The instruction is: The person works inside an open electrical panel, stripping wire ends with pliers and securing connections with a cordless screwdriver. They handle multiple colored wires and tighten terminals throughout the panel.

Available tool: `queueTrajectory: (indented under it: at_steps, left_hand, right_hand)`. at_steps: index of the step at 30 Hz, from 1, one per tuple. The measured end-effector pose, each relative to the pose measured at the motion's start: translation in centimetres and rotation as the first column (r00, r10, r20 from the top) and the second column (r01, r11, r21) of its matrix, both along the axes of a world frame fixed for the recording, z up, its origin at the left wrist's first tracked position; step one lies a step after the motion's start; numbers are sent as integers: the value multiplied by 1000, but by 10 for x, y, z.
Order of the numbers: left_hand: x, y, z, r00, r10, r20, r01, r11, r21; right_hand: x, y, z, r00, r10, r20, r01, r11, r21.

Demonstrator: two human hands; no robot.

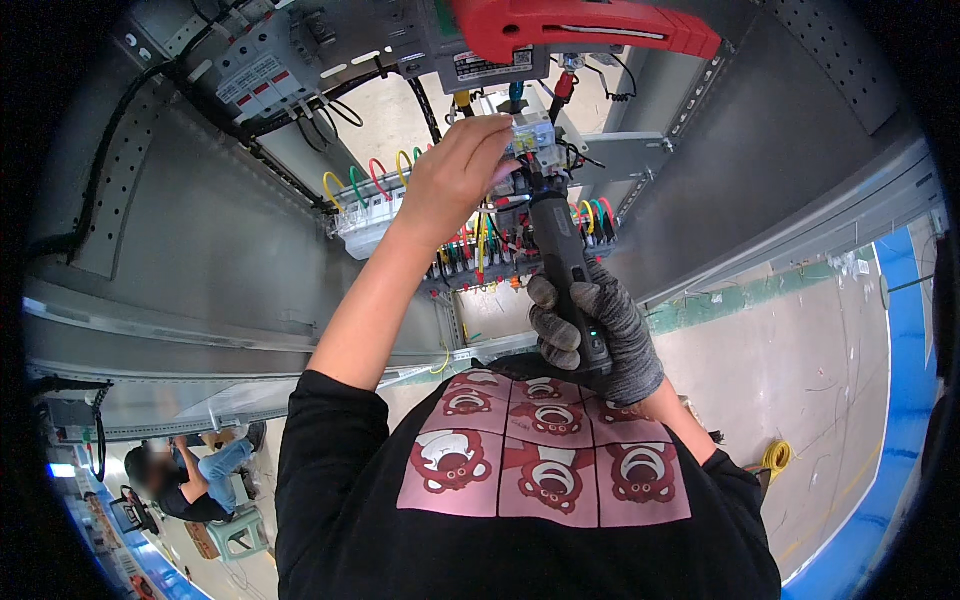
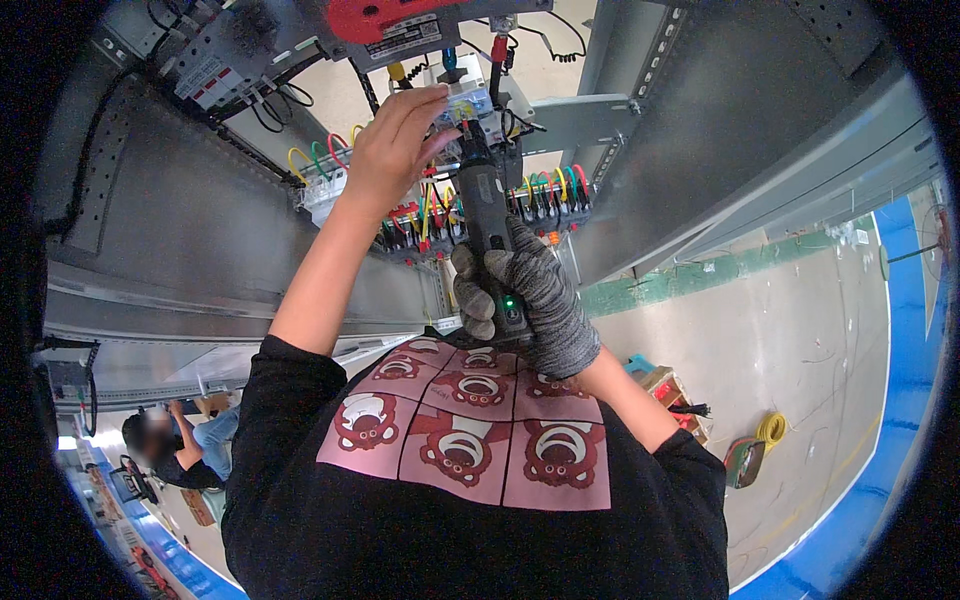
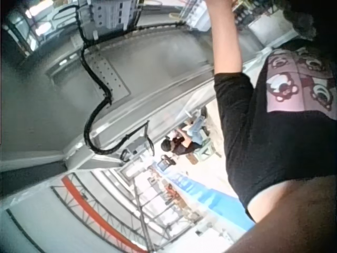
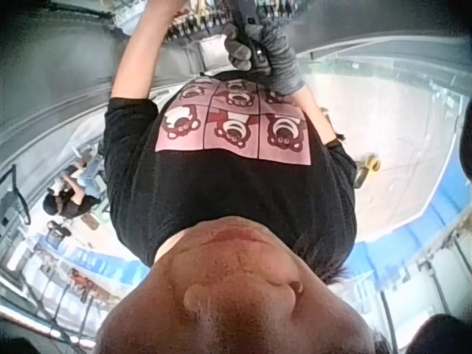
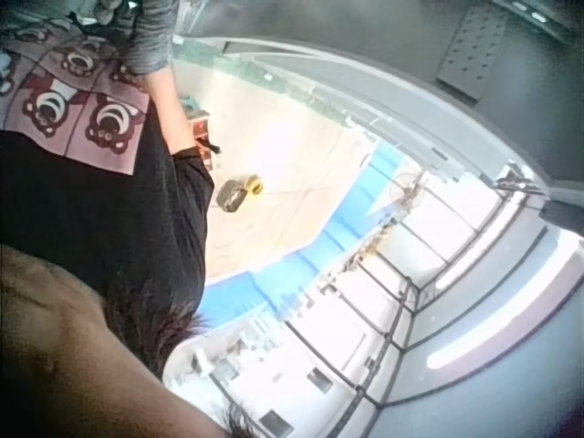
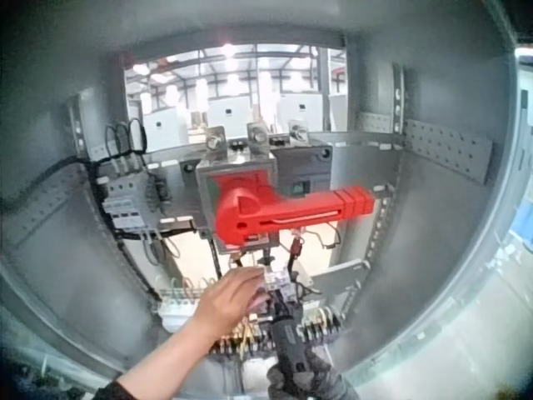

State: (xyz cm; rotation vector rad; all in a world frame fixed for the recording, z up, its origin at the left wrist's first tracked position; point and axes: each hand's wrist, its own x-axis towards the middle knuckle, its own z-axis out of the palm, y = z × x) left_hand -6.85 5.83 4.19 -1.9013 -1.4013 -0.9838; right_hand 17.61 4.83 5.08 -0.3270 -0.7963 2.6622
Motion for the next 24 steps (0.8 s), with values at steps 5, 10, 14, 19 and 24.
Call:
queueTrajectory:
  at_steps: [5, 10, 14, 19, 24]
  left_hand:
    - [1, 1, 0, 999, 28, -39, -27, 999, 24]
    - [1, 3, 0, 998, 32, -59, -30, 999, 30]
    - [2, 1, 1, 999, 18, -34, -18, 1000, 19]
    - [1, 2, 1, 999, 13, -44, -12, 999, 30]
    - [0, 3, 0, 997, 37, -73, -33, 998, 61]
  right_hand:
    - [-4, -3, -4, 997, -6, -83, 0, 998, -68]
    - [-6, -6, -2, 997, -30, -73, 26, 998, -49]
    - [-6, -5, -2, 998, -16, -59, 14, 999, -34]
    - [-7, -8, 2, 998, -62, -18, 62, 998, 21]
    - [-4, -7, -5, 998, 8, -62, -11, 999, -43]
